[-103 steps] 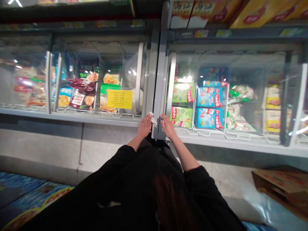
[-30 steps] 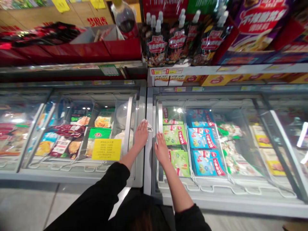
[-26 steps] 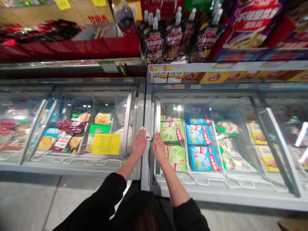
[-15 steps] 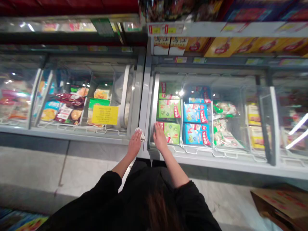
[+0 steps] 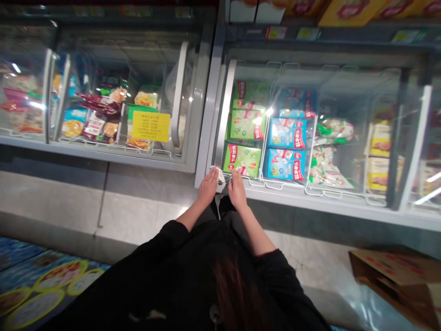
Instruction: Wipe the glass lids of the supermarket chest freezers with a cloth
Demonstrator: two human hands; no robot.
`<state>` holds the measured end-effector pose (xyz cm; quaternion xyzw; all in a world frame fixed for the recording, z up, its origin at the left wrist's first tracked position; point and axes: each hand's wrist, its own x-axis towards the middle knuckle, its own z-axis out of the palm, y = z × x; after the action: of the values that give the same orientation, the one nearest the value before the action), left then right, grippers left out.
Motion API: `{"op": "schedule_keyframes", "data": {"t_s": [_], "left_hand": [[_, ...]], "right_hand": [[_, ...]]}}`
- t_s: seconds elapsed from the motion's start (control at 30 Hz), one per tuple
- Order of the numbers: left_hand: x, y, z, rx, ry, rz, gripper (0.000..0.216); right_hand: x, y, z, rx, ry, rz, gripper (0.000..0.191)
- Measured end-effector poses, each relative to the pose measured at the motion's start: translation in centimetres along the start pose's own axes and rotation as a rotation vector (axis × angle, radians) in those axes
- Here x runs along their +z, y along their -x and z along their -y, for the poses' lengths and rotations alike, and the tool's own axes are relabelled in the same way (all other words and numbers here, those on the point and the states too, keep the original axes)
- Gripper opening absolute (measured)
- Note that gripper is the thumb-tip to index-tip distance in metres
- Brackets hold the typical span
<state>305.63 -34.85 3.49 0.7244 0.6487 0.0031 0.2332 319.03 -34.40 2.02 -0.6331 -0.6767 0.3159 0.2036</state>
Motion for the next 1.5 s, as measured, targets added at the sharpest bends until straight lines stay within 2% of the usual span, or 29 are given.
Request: {"op": "schedule_keyframes", "data": {"t_s": [0.1,0.23,0.37,0.47,0.63,0.77,1.0,1.17,1.27,1.4,1.5], "left_hand": [[-0.5,-1.7,-1.0,-0.090,0.022,-0.088,0.051],[-1.1,-3.5,-1.8,-0.112,0.055,-0.141,0.057],[-1.7,-5.3,-2.2,-0.104,0.088,-0.174,0.055],[-3.1,-7.7,-2.5,-0.079,0.085,-0.225,0.052],[-7.7,-14.9,-2.2,0.084,0.087,-0.276,0.049],[-10.9,-21.8,-1.4,0.189,0.082,-0.275,0.051],[-13.5,-31.8,-0.4,0.275,0.028,-0.366,0.050],[-15.6,-38.8,-0.1,0.348,0.089,-0.347,0.047],[-16.6,-42.4,0.0,0.340,0.105,-0.328,0.045],[-17.0,-44.3,-0.1,0.299,0.129,-0.256,0.046],[-16.4,-42.5,-0.1,0.279,0.174,-0.203,0.048]], "right_hand": [[-0.3,0.6,-0.3,0.023,-0.024,-0.037,0.045],[-0.7,-0.1,0.0,0.022,-0.036,-0.093,0.045],[-0.9,-2.8,1.3,-0.013,-0.096,-0.138,0.045],[-1.2,-5.8,2.4,-0.050,-0.153,-0.161,0.048],[-2.3,-11.2,3.7,-0.104,-0.255,-0.198,0.053],[-3.2,-14.6,3.6,-0.044,-0.293,-0.259,0.054],[-3.5,-18.8,3.0,0.058,-0.298,-0.278,0.055],[-3.0,-21.9,4.3,0.060,-0.266,-0.253,0.054],[-2.3,-23.1,5.2,0.073,-0.247,-0.263,0.054],[-1.4,-23.2,5.6,0.116,-0.210,-0.257,0.055],[-1.1,-22.2,5.4,0.142,-0.205,-0.233,0.056]]}}
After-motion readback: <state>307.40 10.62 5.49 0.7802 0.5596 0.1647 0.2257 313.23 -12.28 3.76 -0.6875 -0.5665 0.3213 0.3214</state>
